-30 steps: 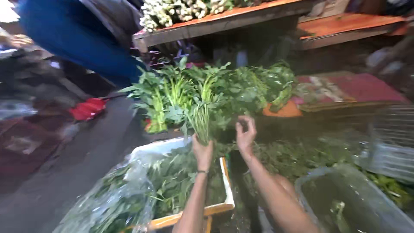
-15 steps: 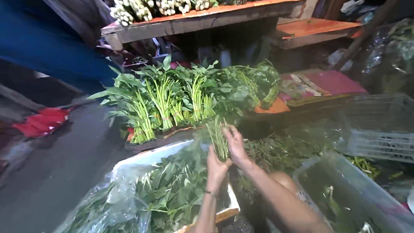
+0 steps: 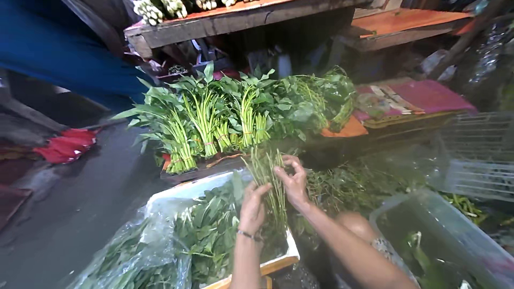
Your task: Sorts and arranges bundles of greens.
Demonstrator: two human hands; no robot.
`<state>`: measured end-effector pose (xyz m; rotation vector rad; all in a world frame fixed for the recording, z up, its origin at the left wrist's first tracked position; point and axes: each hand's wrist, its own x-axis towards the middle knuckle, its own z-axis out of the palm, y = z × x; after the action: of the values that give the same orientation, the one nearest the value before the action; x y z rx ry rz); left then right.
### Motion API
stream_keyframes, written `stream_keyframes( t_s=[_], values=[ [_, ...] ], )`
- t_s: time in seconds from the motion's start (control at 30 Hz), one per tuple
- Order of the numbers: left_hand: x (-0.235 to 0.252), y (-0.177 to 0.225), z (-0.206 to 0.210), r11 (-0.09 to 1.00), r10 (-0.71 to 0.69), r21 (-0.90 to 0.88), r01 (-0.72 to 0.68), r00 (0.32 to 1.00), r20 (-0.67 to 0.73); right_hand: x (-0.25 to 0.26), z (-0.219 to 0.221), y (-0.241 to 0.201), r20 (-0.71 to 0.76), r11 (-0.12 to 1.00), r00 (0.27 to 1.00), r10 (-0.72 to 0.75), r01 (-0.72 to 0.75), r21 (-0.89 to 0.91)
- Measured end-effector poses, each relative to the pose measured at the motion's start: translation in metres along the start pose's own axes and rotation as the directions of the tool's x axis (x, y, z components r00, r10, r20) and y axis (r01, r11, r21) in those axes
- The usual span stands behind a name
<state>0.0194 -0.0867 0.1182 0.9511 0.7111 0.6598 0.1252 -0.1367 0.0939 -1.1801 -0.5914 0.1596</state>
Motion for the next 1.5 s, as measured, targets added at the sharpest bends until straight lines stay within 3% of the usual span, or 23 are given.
stream_keyframes(
  t_s=[0.07, 0.17, 0.23, 0.4, 0.57, 0.67, 0.83, 0.97, 1.1, 1.2, 1.33, 1.43, 1.5],
  values=[
    [0.002, 0.005, -0.008, 0.999, 0.016, -0.046, -0.015, 1.000, 0.027, 0.004, 0.001, -0.008, 0.003, 0.980, 0.987, 0.161, -0.160, 0.120],
    [0.002, 0.007, -0.012, 1.000, 0.014, 0.019, -0.015, 0.999, 0.038, 0.008, 0.003, -0.017, 0.048, 0.867, 0.875, 0.482, -0.484, 0.116],
    [0.003, 0.005, -0.010, 0.997, -0.002, 0.071, 0.000, 1.000, 0.024, 0.006, 0.005, -0.014, 0.077, 0.824, 0.831, 0.552, -0.557, 0.105],
    [0.007, 0.000, -0.011, 0.983, 0.010, 0.182, -0.011, 1.000, 0.009, 0.007, -0.001, -0.013, 0.229, 0.875, 0.848, 0.478, -0.482, -0.042],
    [0.006, 0.003, -0.013, 0.957, 0.033, 0.286, -0.041, 0.999, 0.032, 0.010, -0.002, -0.015, 0.285, 0.845, 0.797, 0.533, -0.520, -0.125],
    [0.007, 0.004, -0.013, 0.959, 0.019, 0.281, -0.025, 1.000, 0.023, 0.009, -0.002, -0.017, 0.266, 0.814, 0.779, 0.567, -0.579, -0.041],
    [0.006, 0.005, -0.010, 0.985, -0.022, 0.173, 0.017, 0.999, 0.028, 0.005, -0.001, -0.013, 0.227, 0.756, 0.795, 0.562, -0.606, 0.250],
    [0.002, 0.004, -0.004, 0.978, -0.025, 0.206, 0.020, 0.999, 0.025, 0.003, 0.000, -0.013, 0.204, 0.744, 0.809, 0.552, -0.588, 0.318],
    [0.002, 0.002, -0.005, 0.954, -0.017, 0.299, 0.000, 0.998, 0.056, 0.004, -0.003, -0.014, 0.276, 0.806, 0.797, 0.538, -0.582, 0.107],
    [0.003, 0.002, -0.007, 0.970, -0.014, 0.243, -0.007, 0.996, 0.084, 0.006, -0.002, -0.015, 0.229, 0.829, 0.823, 0.519, -0.550, 0.099],
    [0.007, 0.009, -0.009, 0.994, -0.010, 0.109, 0.016, 0.998, -0.058, 0.019, -0.009, -0.016, 0.086, 0.874, 0.882, 0.463, -0.470, 0.121],
    [0.012, 0.011, -0.025, 0.990, 0.046, 0.138, -0.021, 0.982, -0.183, 0.026, -0.020, -0.021, 0.094, 0.914, 0.915, 0.392, -0.376, -0.153],
    [0.015, 0.013, -0.040, 0.983, 0.117, 0.167, -0.072, 0.953, -0.280, 0.030, -0.029, -0.034, 0.153, 0.871, 0.874, 0.461, -0.413, -0.266]
  ],
)
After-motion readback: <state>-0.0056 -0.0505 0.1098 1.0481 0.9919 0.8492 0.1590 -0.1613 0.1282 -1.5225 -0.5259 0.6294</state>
